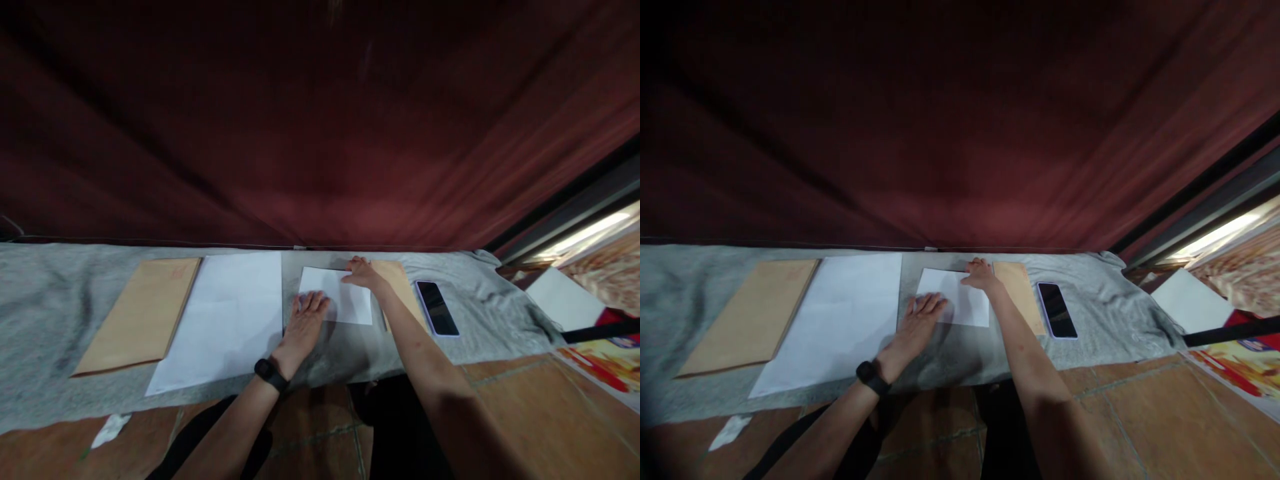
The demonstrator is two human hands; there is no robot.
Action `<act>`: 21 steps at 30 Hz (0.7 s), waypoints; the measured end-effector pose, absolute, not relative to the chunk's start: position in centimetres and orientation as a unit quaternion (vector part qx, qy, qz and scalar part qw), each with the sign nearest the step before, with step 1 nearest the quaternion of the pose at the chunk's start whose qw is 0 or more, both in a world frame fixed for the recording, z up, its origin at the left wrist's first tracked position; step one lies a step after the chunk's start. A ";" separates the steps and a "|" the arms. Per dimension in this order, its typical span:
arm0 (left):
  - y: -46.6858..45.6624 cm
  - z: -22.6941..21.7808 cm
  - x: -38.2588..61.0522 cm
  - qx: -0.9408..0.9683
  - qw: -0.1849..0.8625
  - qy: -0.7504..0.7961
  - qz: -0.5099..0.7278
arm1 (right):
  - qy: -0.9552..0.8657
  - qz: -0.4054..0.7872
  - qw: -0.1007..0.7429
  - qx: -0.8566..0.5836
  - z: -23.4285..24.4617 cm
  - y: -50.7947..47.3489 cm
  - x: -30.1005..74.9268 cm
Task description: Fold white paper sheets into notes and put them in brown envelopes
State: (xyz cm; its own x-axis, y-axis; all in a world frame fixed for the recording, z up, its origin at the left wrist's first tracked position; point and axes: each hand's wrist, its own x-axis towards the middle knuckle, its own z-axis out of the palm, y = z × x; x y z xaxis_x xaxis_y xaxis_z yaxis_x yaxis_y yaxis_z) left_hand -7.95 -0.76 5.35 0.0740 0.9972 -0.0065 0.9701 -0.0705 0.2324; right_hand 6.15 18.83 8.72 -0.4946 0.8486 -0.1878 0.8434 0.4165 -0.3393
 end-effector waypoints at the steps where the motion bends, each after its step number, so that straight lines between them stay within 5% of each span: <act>1: -0.7 5.3 -8.2 0.725 0.088 0.678 0.081 | -0.837 0.211 0.019 -0.505 8.8 18.5 6.6; 9: 0.7 7.1 -9.9 0.629 0.075 0.722 0.278 | -0.743 0.357 0.173 -0.540 9.4 14.6 11.9; 16: 1.8 3.9 -8.6 0.454 0.360 0.702 0.414 | -0.627 0.467 0.290 -0.552 6.0 9.8 12.5; 21: 1.9 2.4 -7.2 0.450 0.372 0.673 0.454 | -0.615 0.457 0.309 -0.564 3.2 8.3 12.0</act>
State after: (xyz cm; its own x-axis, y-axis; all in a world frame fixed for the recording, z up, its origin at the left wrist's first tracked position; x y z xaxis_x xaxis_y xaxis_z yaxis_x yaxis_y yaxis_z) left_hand -7.23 1.88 2.38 -0.3169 0.9440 -0.0922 0.2680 0.1824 0.9460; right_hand 12.00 8.28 3.18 -0.1740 0.9753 -0.1363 0.4106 -0.0539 -0.9102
